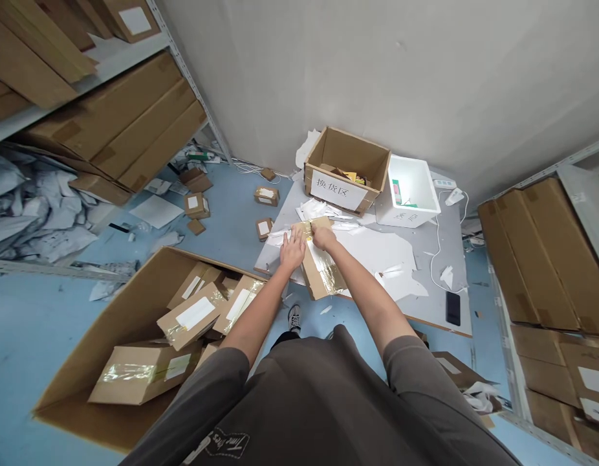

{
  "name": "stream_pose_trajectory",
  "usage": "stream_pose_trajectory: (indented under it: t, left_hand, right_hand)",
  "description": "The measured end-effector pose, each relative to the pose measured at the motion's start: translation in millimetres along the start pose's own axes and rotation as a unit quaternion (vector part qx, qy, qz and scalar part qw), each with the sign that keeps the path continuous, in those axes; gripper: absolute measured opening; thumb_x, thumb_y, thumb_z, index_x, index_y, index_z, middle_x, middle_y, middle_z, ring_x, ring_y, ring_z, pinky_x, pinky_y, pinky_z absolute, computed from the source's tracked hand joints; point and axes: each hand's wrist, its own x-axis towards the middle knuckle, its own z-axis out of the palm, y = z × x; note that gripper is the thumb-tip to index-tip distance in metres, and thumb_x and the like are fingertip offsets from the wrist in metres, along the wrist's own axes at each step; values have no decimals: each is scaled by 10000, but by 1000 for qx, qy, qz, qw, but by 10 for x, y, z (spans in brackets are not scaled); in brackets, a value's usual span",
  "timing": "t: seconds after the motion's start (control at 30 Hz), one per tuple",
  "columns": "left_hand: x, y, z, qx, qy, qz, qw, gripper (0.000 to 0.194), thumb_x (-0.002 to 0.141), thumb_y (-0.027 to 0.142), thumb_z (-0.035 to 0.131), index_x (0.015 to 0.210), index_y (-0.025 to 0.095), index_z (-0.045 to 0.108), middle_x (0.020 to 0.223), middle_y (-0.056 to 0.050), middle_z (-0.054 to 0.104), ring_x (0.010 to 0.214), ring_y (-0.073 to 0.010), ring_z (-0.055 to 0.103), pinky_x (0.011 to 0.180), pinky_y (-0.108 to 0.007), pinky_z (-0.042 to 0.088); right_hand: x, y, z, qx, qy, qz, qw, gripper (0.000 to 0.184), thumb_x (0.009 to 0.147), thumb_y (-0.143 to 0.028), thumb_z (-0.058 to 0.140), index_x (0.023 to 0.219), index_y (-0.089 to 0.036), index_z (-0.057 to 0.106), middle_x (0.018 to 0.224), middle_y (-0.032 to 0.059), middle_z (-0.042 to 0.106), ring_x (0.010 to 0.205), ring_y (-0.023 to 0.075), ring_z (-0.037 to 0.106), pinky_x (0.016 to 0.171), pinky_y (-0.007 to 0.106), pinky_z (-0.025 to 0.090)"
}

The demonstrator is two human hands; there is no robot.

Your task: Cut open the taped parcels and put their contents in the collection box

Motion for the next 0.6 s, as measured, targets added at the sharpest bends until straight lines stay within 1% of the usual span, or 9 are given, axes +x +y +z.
stream_pose_trajectory:
  t: [0.07, 0.17, 0.23, 0.3, 0.37, 0.43, 0.53, 0.6]
  left_hand:
    - [-19, -3, -17, 3, 2, -5, 1000, 668, 1071, 435, 405, 1706, 227, 429, 1829, -44, 222, 1694, -433, 14, 1307, -767, 173]
    - [-41, 9, -47, 21, -6, -18, 1000, 662, 1080, 451, 396, 1709, 246, 425, 1834, -18, 199, 1691, -447, 7, 1302, -768, 188]
    - [-47, 31, -68, 32, -15, -30, 999, 661, 1086, 461, 399, 1716, 260, 410, 1838, -6, 178, 1692, -448, 6, 1305, -761, 191]
    - [-49, 59, -90, 44, -24, -38, 998, 669, 1089, 463, 395, 1728, 262, 382, 1842, -3, 154, 1694, -441, 0, 1310, -755, 189]
    - [-54, 90, -111, 71, -29, -39, 996, 674, 1092, 450, 379, 1738, 262, 355, 1845, -2, 135, 1696, -431, 11, 1313, -744, 210]
    - [-58, 121, -128, 113, -28, -40, 992, 667, 1095, 435, 360, 1742, 271, 343, 1845, 3, 139, 1697, -417, 49, 1313, -719, 255]
    - [-56, 167, -136, 164, -17, -41, 986, 652, 1103, 428, 340, 1740, 286, 344, 1841, 6, 171, 1691, -397, 117, 1314, -677, 302]
    - [-47, 192, -130, 181, -12, -45, 982, 648, 1107, 429, 339, 1740, 288, 345, 1837, 3, 189, 1684, -401, 154, 1309, -670, 321]
  right_hand:
    - [-5, -17, -16, 10, -9, 9, 1000, 642, 812, -322, 813, 1432, -230, 672, 790, 86, 734, 776, 315, 745, 830, 444, 597]
    - [-90, -39, -37, 20, -45, 52, 997, 624, 814, -288, 820, 1420, -222, 683, 804, 103, 729, 669, 310, 740, 777, 474, 607]
    - [-214, -43, -48, 9, -73, 70, 995, 602, 830, -277, 801, 1417, -226, 680, 833, 115, 737, 622, 301, 733, 731, 473, 611]
    - [-403, -38, -59, -24, -95, 74, 992, 581, 848, -270, 774, 1418, -220, 673, 872, 135, 751, 661, 310, 749, 730, 461, 615]
    - [-665, -26, -68, -67, -121, 73, 988, 604, 863, -253, 749, 1455, -196, 645, 951, 170, 770, 780, 338, 780, 766, 446, 616]
    - [-999, -4, -69, -113, -155, 75, 978, 646, 884, -225, 717, 1517, -178, 598, 1076, 210, 777, 939, 369, 790, 812, 435, 612]
    - [-1577, 53, -41, -164, -202, 75, 963, 653, 948, -190, 622, 1594, -184, 527, 1248, 242, 751, 1147, 393, 753, 878, 432, 598]
    - [-1936, 96, -1, -173, -215, 80, 958, 693, 977, -163, 561, 1659, -196, 447, 1316, 248, 730, 1210, 394, 729, 899, 436, 588]
